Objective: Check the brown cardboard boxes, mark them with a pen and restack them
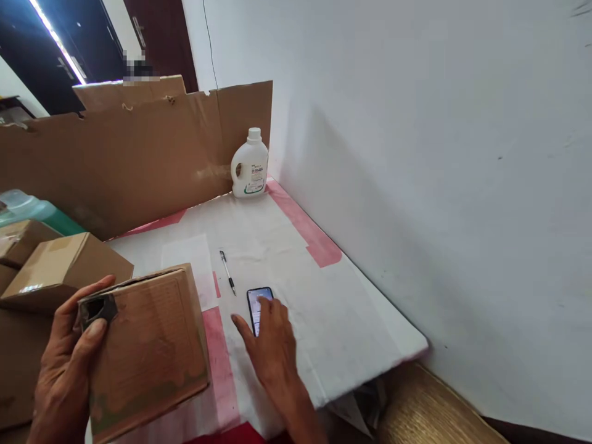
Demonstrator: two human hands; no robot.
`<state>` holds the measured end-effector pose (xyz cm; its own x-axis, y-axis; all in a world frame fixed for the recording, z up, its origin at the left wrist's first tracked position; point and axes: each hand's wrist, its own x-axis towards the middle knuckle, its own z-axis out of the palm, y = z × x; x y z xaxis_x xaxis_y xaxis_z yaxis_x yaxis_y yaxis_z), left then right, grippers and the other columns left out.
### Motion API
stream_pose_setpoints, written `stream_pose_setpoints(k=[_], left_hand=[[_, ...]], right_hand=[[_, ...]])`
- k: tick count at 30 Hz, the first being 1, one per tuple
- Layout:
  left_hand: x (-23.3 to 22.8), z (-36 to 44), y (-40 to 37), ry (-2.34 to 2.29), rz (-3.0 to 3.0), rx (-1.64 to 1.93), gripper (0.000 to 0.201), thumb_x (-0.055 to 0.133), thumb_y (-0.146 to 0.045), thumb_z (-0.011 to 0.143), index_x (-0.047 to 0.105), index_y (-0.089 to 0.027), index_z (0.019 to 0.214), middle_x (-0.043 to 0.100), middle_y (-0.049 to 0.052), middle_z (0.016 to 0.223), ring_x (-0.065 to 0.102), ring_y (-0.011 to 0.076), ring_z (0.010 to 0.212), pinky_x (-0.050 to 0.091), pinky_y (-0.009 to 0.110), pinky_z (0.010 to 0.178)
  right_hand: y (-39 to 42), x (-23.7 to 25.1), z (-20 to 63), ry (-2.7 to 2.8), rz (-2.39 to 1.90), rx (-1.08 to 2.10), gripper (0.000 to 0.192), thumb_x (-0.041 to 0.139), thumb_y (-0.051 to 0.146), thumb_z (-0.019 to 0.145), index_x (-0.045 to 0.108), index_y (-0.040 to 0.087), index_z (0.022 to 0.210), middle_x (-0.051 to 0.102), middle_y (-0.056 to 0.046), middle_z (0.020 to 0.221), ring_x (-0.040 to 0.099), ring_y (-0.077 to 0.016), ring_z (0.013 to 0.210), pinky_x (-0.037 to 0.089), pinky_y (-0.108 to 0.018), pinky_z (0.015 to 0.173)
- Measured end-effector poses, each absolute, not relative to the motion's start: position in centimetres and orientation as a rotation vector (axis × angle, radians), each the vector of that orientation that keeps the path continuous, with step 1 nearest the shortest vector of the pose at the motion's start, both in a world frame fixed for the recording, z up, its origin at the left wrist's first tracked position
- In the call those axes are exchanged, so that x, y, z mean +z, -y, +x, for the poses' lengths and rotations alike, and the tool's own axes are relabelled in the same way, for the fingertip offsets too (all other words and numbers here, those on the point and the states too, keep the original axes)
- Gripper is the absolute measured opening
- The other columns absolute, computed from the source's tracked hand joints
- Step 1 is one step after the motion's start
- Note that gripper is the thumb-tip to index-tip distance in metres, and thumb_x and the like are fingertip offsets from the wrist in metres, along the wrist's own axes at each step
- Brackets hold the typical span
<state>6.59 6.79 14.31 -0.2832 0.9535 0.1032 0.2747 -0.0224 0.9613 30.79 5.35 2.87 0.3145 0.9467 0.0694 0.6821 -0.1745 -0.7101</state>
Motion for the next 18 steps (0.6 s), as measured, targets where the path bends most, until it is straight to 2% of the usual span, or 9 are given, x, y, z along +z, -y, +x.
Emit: stream_pose_setpoints(k=[2, 4, 7, 10, 14, 16, 18], left_hand=[[14.2, 6.6, -7.0, -1.61, 1.297, 1.337, 0.058, 0.07, -0.056, 0.086, 0.055, -0.034, 0.137, 0.053, 0.0, 0.153, 0.052, 0.0322, 0.136, 0.037, 0.045, 0.12], [14.2, 6.7, -7.0, -1.609, 1.316, 1.329, 0.064, 0.075, -0.055, 0.08, 0.054, -0.034, 0.137, 0.054, 0.001, 0.151, 0.052, 0.0338, 0.136, 0.04, 0.046, 0.119], [14.2, 7.0, -6.7, -1.575, 1.337, 1.325, 0.068, 0.079, -0.053, 0.077, 0.053, -0.033, 0.137, 0.055, 0.003, 0.15, 0.05, 0.0357, 0.139, 0.04, 0.048, 0.119], [14.0, 7.2, -6.4, -1.549, 1.353, 1.337, 0.06, 0.076, -0.051, 0.08, 0.053, -0.034, 0.133, 0.049, 0.002, 0.156, 0.046, 0.0349, 0.143, 0.038, 0.049, 0.12], [13.1, 6.7, -6.2, -1.488, 1.427, 1.371, 0.055, 0.075, -0.048, 0.082, 0.054, -0.032, 0.13, 0.049, 0.005, 0.156, 0.044, 0.035, 0.146, 0.04, 0.048, 0.118], [12.5, 6.4, -6.1, -1.41, 1.451, 1.388, 0.056, 0.074, -0.046, 0.084, 0.052, -0.03, 0.134, 0.047, 0.007, 0.157, 0.044, 0.0358, 0.145, 0.038, 0.05, 0.12], [12.2, 6.2, -6.1, -1.346, 1.466, 1.387, 0.056, 0.072, -0.042, 0.086, 0.05, -0.031, 0.136, 0.044, 0.008, 0.158, 0.043, 0.0363, 0.146, 0.032, 0.053, 0.122]], right_hand=[[-5.0, -0.1, 32.2, 1.553, -2.271, 0.419, 0.049, 0.079, 0.054, 0.08, 0.064, 0.015, 0.106, 0.066, -0.02, 0.108, 0.063, -0.0433, 0.107, 0.055, -0.056, 0.084], [-4.7, -2.1, 32.6, 1.598, -2.444, 0.353, 0.053, 0.084, 0.052, 0.075, 0.062, 0.015, 0.104, 0.064, -0.022, 0.108, 0.062, -0.044, 0.107, 0.055, -0.053, 0.08], [-4.6, -3.5, 32.5, 1.544, -2.48, 0.326, 0.052, 0.086, 0.049, 0.073, 0.057, 0.018, 0.103, 0.064, -0.02, 0.108, 0.064, -0.0406, 0.105, 0.055, -0.046, 0.078], [-4.9, -4.0, 33.1, 1.45, -2.436, 0.418, 0.052, 0.088, 0.044, 0.065, 0.05, 0.024, 0.093, 0.065, -0.018, 0.105, 0.066, -0.0393, 0.102, 0.053, -0.043, 0.078], [-5.3, -4.7, 34.8, 1.272, -2.329, 0.833, 0.043, 0.075, 0.052, 0.066, 0.043, 0.03, 0.084, 0.072, -0.012, 0.094, 0.071, -0.0366, 0.093, 0.051, -0.04, 0.075], [-5.2, -5.0, 35.5, 1.208, -2.265, 1.024, 0.04, 0.066, 0.059, 0.068, 0.045, 0.03, 0.086, 0.075, -0.009, 0.088, 0.073, -0.0343, 0.089, 0.051, -0.039, 0.076], [-5.0, -5.3, 35.9, 1.213, -2.246, 1.075, 0.045, 0.059, 0.066, 0.069, 0.048, 0.029, 0.091, 0.076, -0.009, 0.091, 0.073, -0.0338, 0.09, 0.052, -0.039, 0.079]])
